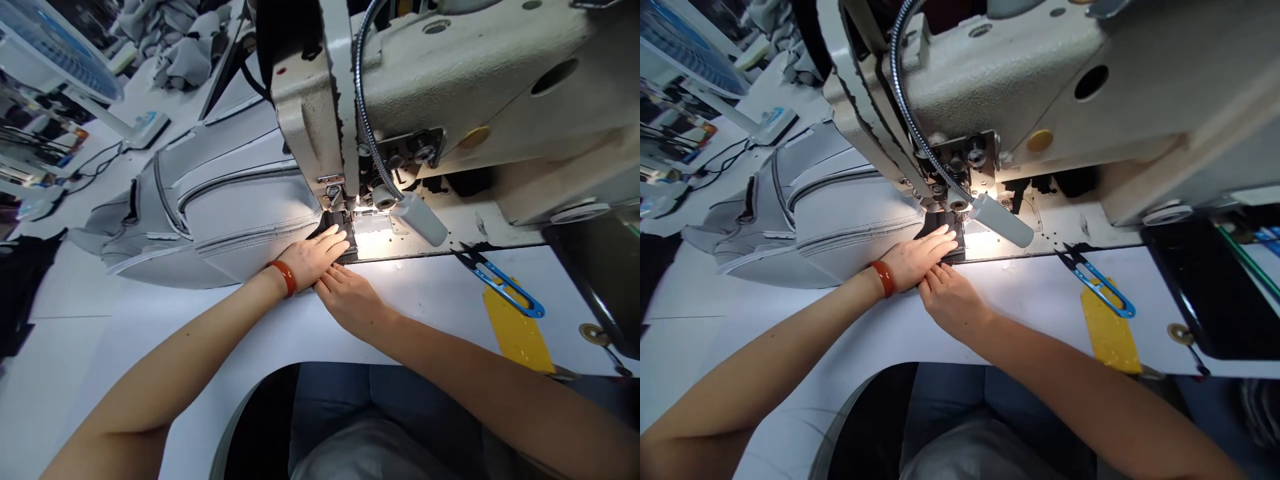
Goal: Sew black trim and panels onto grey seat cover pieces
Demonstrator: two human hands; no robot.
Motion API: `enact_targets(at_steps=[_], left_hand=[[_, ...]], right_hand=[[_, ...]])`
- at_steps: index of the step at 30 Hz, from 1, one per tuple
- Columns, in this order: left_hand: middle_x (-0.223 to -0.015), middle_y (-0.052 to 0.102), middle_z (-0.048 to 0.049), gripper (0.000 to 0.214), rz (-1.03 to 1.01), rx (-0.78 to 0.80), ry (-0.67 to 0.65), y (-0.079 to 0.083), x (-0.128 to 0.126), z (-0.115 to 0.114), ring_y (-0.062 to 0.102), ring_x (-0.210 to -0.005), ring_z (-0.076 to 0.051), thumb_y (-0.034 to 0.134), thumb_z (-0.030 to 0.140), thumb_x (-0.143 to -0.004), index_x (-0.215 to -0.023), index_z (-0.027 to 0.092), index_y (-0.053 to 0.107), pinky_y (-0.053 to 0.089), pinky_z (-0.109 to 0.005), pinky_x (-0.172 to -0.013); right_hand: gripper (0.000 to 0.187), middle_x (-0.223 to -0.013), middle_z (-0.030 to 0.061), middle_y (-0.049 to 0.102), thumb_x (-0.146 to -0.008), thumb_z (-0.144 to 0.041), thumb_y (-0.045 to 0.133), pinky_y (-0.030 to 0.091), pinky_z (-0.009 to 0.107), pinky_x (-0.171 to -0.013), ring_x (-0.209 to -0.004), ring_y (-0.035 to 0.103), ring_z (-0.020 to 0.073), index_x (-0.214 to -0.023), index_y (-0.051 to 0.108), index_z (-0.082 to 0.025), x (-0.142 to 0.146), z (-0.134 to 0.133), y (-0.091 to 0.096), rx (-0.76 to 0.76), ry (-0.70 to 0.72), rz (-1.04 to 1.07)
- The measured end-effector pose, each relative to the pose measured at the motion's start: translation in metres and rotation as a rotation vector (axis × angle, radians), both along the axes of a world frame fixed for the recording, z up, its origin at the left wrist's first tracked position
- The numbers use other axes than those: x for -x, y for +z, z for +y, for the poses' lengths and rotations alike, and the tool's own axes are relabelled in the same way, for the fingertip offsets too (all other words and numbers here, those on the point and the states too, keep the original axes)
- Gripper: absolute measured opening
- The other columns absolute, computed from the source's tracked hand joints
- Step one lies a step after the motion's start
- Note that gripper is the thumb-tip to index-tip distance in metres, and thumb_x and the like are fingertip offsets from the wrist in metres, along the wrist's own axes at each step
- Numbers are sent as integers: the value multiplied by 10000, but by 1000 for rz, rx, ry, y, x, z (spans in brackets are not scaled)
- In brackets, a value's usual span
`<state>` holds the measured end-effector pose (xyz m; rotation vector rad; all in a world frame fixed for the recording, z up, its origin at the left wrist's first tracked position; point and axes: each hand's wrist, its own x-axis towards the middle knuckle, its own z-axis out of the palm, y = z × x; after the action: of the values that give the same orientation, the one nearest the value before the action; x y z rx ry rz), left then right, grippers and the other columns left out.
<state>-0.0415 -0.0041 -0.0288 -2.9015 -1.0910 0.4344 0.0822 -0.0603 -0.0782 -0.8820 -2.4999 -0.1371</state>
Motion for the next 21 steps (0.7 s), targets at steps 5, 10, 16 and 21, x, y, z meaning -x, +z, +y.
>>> enact_targets(at_steps=[5,10,16,21], left_hand=[[-1226,581,-91,298,-27,-24,-28,1,-2,1,418,-1268,-240,420,117,-889,-1137,137,584,442,-346,-997],[-1266,562,-73,376,-36,-4,-23,1,1,5,396,-1286,-236,425,104,-863,-1219,140,539,438,-353,-1005],[-1263,572,-68,483,-90,-55,-70,0,8,7,434,-1263,-223,384,37,-773,-1207,140,567,441,-352,-1004],[-1215,599,-112,523,-155,-245,-156,-17,13,13,506,-1199,-258,280,20,-748,-1150,79,610,476,-402,-951]], right_hand=[[281,-734,108,684,-811,7,370,520,316,-798,-771,659,199,-769,629,-95,0,0,-3,-53,-31,32],[274,-747,130,689,-804,4,380,532,324,-750,-767,661,218,-760,639,-78,3,5,-3,-53,-53,20],[232,-1001,165,671,-862,-86,430,485,376,-877,-972,615,236,-977,624,-35,0,-12,12,61,-70,-11],[237,-830,14,671,-931,-203,392,480,249,-688,-734,601,112,-1015,613,-195,-101,-60,29,146,-206,72]])
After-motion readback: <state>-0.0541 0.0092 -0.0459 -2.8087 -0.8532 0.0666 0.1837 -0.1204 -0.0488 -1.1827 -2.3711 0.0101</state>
